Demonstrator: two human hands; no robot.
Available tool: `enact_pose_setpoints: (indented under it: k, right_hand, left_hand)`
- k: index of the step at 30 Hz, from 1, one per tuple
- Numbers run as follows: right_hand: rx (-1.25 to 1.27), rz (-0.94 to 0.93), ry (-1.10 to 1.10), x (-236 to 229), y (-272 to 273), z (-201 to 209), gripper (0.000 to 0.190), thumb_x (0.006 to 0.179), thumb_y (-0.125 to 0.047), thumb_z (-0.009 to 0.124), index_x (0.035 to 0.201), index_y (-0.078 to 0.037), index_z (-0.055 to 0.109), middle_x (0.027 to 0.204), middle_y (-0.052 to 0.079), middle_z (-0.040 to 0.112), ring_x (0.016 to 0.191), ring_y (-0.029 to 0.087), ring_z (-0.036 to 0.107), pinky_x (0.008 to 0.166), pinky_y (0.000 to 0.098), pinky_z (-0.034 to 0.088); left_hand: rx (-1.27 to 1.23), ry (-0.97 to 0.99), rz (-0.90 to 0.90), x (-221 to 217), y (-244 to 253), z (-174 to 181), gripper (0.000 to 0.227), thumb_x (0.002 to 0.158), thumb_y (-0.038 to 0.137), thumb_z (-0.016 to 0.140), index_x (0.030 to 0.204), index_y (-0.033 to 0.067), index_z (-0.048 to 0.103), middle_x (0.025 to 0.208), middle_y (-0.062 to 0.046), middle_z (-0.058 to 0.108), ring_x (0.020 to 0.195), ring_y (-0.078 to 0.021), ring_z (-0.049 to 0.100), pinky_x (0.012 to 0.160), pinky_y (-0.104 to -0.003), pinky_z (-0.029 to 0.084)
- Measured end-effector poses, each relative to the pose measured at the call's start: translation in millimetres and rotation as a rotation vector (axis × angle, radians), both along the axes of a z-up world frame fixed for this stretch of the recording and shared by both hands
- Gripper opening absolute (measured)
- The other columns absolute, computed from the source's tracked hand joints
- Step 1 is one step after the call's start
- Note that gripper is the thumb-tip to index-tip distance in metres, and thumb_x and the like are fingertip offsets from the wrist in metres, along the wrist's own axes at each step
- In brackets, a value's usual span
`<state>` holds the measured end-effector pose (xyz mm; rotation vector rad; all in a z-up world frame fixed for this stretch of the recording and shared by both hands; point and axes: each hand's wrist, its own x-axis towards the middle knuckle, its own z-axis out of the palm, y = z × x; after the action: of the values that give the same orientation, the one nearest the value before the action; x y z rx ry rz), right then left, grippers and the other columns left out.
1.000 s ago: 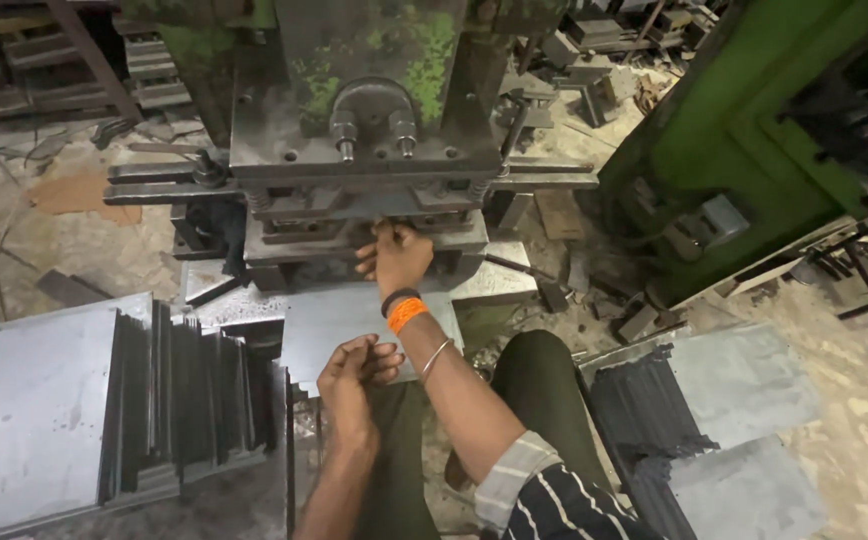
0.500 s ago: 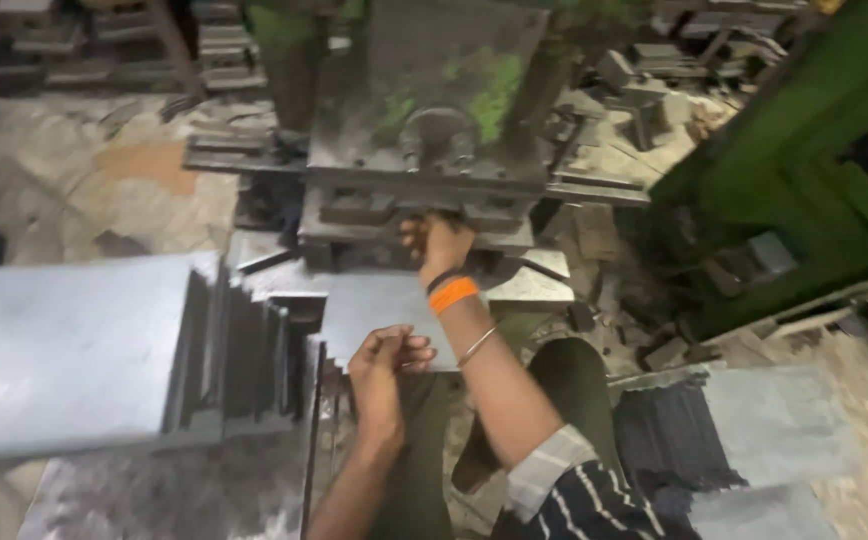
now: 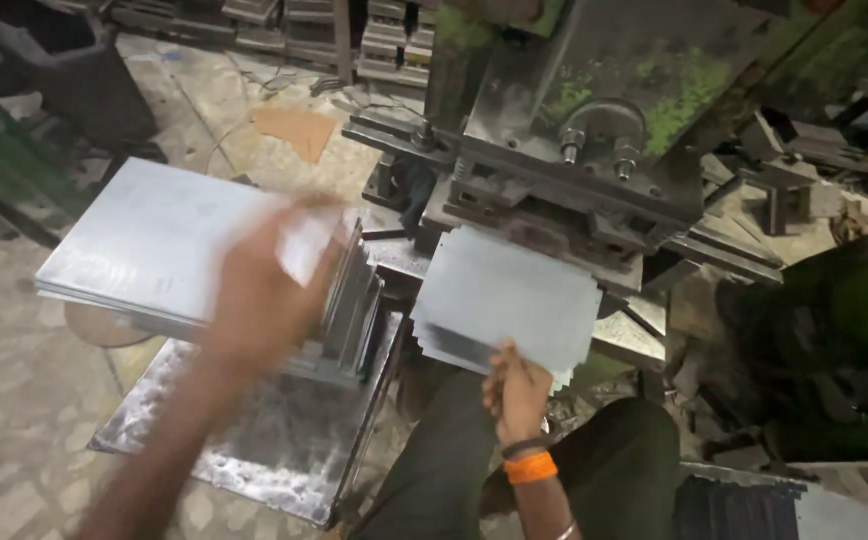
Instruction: Operating an industrial press machine to stamp rectangular metal sheets.
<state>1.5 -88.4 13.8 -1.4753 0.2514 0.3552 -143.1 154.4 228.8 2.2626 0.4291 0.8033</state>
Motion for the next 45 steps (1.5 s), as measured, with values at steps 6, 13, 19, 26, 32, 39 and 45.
enact_pose_setpoints:
  k: [6,13,19,26,32,39,45]
  right_hand:
    - [-0.121,0.267,0.061,-7,1,12,0.044,0.100,-0.036,0.068,0.070,-0.004,0.062,0.049,0.005,0.054,0.036,0.016,0.047,0.035,0.0292,0.039]
    - [0.371,0.775,-0.062,-63,77,114,0.051,0.097,-0.030,0.058,0.133,0.006,0.062,0.112,0.022,0.075,0.085,0.022,0.074,0.066,0.0271,0.061]
    - [0.196,0.805,-0.154,-66,133,125,0.040,0.093,-0.023,0.076,0.117,0.009,0.069,0.093,0.019,0.075,0.075,0.022,0.075,0.060,0.0290,0.063]
    - [0.117,0.717,-0.262,-66,143,139,0.028,0.088,-0.015,0.077,0.090,0.012,0.069,0.067,0.020,0.068,0.053,0.026,0.073,0.042,0.0283,0.059]
    - [0.258,0.464,-0.168,-47,110,150,0.031,0.090,-0.007,0.070,0.113,0.012,0.063,0.089,0.015,0.062,0.071,0.024,0.072,0.056,0.0349,0.065]
    - [0.454,0.073,-0.157,34,8,91,0.011,0.098,-0.006,0.063,0.108,-0.005,0.065,0.090,0.002,0.068,0.078,0.021,0.075,0.071,0.0362,0.067]
    - [0.571,-0.027,-0.275,64,-64,49,0.013,0.098,0.002,0.060,0.110,0.002,0.065,0.105,0.007,0.065,0.100,0.016,0.060,0.096,0.0281,0.046]
  left_hand:
    - [0.586,0.462,0.440,4,128,-69,0.103,0.103,0.071,0.013,0.159,-0.0146,0.010,0.165,-0.036,-0.006,0.152,-0.0538,-0.011,0.119,-0.071,-0.008]
    - [0.469,0.461,0.355,25,11,-107,0.090,0.104,0.066,0.021,0.160,-0.0044,0.020,0.167,-0.029,0.015,0.155,-0.0475,0.005,0.120,-0.065,0.004]
    - [-0.113,0.269,0.213,2,28,-60,0.071,0.107,0.047,0.042,0.156,-0.0038,0.036,0.161,-0.028,0.036,0.151,-0.0465,0.026,0.122,-0.059,0.018]
    - [0.362,0.453,0.618,-38,86,-89,0.090,0.106,0.064,0.041,0.154,-0.0123,0.045,0.160,-0.037,0.039,0.152,-0.0494,0.027,0.120,-0.064,0.021]
    - [0.239,0.509,0.419,-30,48,-56,0.087,0.104,0.069,0.038,0.147,-0.0049,0.053,0.146,-0.030,0.055,0.141,-0.0446,0.048,0.114,-0.060,0.036]
    - [0.178,0.027,0.297,-12,-13,-73,0.073,0.079,0.022,0.082,0.140,-0.0113,0.057,0.128,-0.033,0.065,0.113,-0.0533,0.061,0.093,-0.062,0.048]
    - [-1.195,-0.206,-0.017,10,-115,-101,0.081,0.079,-0.011,0.063,0.154,0.0008,0.033,0.139,-0.025,0.063,0.125,-0.0314,0.065,0.103,-0.042,0.053]
